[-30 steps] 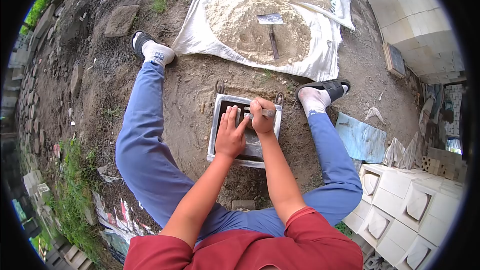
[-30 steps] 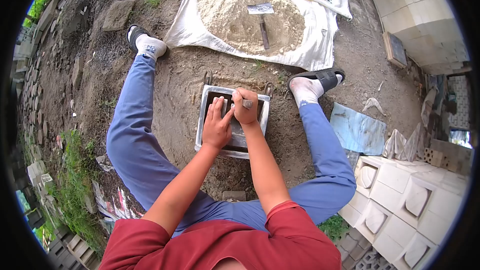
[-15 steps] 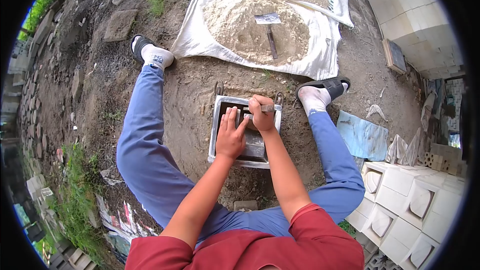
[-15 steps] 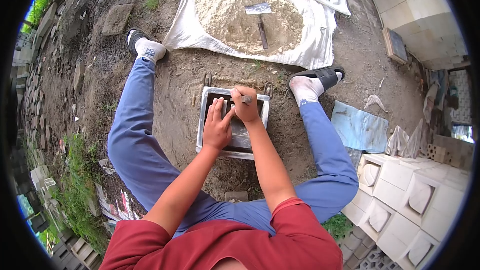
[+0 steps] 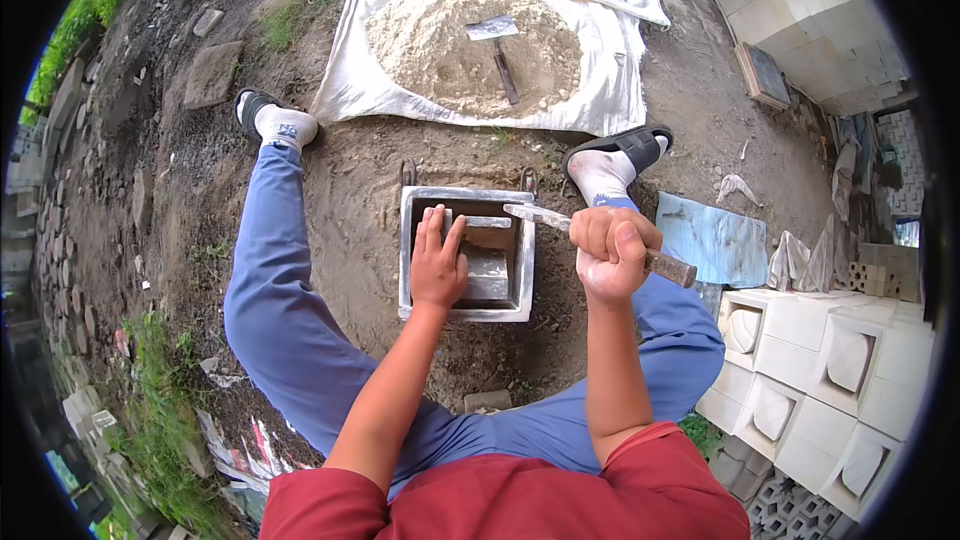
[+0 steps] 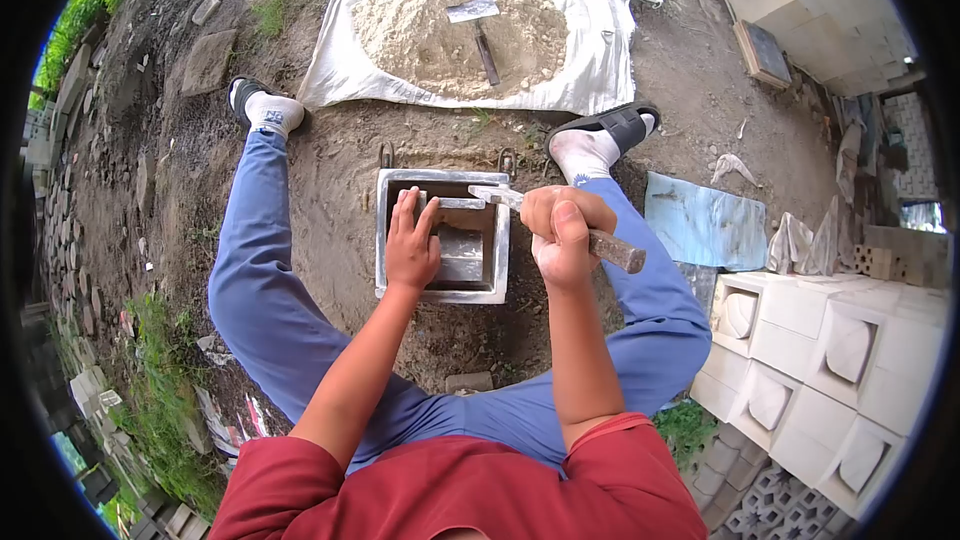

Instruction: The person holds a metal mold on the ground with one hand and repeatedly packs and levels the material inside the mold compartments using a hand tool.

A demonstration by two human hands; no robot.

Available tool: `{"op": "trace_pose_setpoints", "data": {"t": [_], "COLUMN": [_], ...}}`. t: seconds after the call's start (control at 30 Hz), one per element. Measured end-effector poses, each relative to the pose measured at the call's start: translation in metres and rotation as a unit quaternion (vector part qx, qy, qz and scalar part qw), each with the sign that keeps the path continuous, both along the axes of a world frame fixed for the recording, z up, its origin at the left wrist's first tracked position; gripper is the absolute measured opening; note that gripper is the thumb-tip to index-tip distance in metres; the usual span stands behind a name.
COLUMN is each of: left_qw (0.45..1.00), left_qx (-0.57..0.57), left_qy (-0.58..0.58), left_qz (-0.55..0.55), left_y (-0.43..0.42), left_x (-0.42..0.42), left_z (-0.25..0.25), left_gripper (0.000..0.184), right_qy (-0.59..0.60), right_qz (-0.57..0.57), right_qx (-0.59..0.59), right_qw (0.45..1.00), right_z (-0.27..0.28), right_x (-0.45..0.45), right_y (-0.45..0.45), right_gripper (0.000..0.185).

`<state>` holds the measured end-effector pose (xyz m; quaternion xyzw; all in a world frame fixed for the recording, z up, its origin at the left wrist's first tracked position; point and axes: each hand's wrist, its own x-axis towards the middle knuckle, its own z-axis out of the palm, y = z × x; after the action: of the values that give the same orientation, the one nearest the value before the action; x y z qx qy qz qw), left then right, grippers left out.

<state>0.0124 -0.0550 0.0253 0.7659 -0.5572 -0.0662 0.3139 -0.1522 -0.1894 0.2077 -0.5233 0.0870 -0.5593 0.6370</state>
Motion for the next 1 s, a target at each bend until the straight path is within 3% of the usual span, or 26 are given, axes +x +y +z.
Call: {"op": "trace_pose_setpoints", "data": {"t": [0.27,0.33,0.47,0.8,1.0], "left_qw": [0.995,0.998,0.998,0.998,0.996], "left_qx": [-0.072,-0.059,-0.047,-0.015,-0.017], "left_qy": [0.07,-0.013,-0.04,-0.007,0.063], "left_qz": [0.023,-0.003,-0.024,-0.068,-0.059], "left_y": [-0.013,-0.02,-0.036,-0.042,-0.045], "left_x": [0.008,0.01,0.014,0.023,0.026], "left_z": [-0.007,0.001,0.009,-0.002,-0.001], "left_gripper": [0.037,0.034,0.029,0.03,0.035], "right_qy": [0.079,0.085,0.082,0.108,0.046], "right_qz": [-0.068,-0.053,-0.036,0.035,0.072], "right_qx": [0.049,0.079,0.095,0.056,0.085], "right_qw": [0.993,0.992,0.991,0.992,0.993], "right_z": [-0.045,-0.052,-0.054,-0.051,-0.039], "right_x": [-0.037,-0.044,-0.05,-0.049,-0.038], "right_y": [0.038,0.04,0.037,0.023,0.025], "right_gripper": [0.044,0.044,0.044,0.047,0.07]}}
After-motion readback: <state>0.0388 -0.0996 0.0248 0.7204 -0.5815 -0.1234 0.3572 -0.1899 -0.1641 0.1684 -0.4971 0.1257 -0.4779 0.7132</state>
